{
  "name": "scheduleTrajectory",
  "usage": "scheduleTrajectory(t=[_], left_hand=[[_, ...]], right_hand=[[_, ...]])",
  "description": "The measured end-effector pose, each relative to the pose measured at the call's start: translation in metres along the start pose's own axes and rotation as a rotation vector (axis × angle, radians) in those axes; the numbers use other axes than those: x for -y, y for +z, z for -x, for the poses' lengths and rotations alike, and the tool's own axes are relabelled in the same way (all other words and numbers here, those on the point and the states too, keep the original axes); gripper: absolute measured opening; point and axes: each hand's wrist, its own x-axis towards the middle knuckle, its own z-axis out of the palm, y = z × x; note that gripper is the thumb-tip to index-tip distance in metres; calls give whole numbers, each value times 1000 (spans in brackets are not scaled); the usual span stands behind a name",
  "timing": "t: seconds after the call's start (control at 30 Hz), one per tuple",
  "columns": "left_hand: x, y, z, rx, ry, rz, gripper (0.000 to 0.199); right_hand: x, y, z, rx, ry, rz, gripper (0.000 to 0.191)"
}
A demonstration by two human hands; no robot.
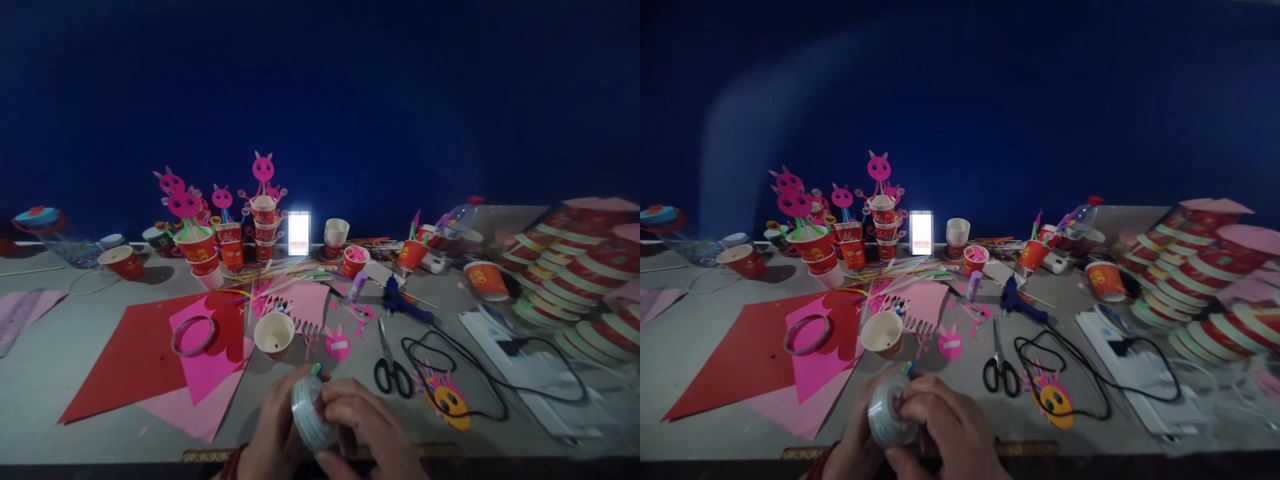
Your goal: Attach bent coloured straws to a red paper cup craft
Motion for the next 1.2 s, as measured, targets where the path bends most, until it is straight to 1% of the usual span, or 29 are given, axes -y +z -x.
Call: scheduleTrajectory(t=[0.03, 0.07, 0.1, 0.17, 0.27, 0.37, 0.5, 0.57, 0.63, 0.7, 0.8, 0.83, 0.93, 1.07, 1.2], left_hand=[[-5, -4, -1, 10, 34, -4, 32], [-9, -6, -2, 33, 28, 2, 32], [-13, -8, -4, 46, -3, 10, 31], [-20, -8, -7, 47, -130, 30, 30], [-26, -5, -10, 27, -296, 77, 30], [-27, -2, -10, 60, -385, 148, 34], [-23, -3, -6, 37, -482, 186, 33], [-21, -6, -4, 55, -502, 198, 30], [-20, -9, -3, 68, -485, 214, 29], [-23, -9, -4, 61, -480, 255, 32], [-35, -2, -10, 65, -575, 449, 24], [-39, 1, -13, 107, -629, 538, 24], [-48, 10, -20, 148, -678, 703, 28], [-46, 12, -21, 148, -647, 828, 28], [-41, 11, -18, 137, -648, 864, 27]], right_hand=[[-1, -1, 1, -8, 11, -59, 27], [-3, -2, 3, -23, 13, -114, 25], [-4, -2, 4, -44, 18, -158, 22], [-8, -3, 7, -77, 41, -200, 17], [-11, -6, 9, -104, 56, -202, 16], [-10, -10, 8, -115, 47, -175, 16], [-6, -15, 6, -111, 45, -125, 11], [-6, -16, 5, -123, 34, -111, 10], [-6, -18, 5, -133, 33, -100, 10], [-7, -19, 4, -135, 27, -101, 11], [-9, -21, 4, -126, 42, -141, 12], [-10, -22, 4, -129, 51, -162, 11], [-16, -21, 6, -132, 86, -217, 6], [-23, -19, 9, -126, 121, -269, 6], [-24, -19, 11, -104, 124, -299, 8]])
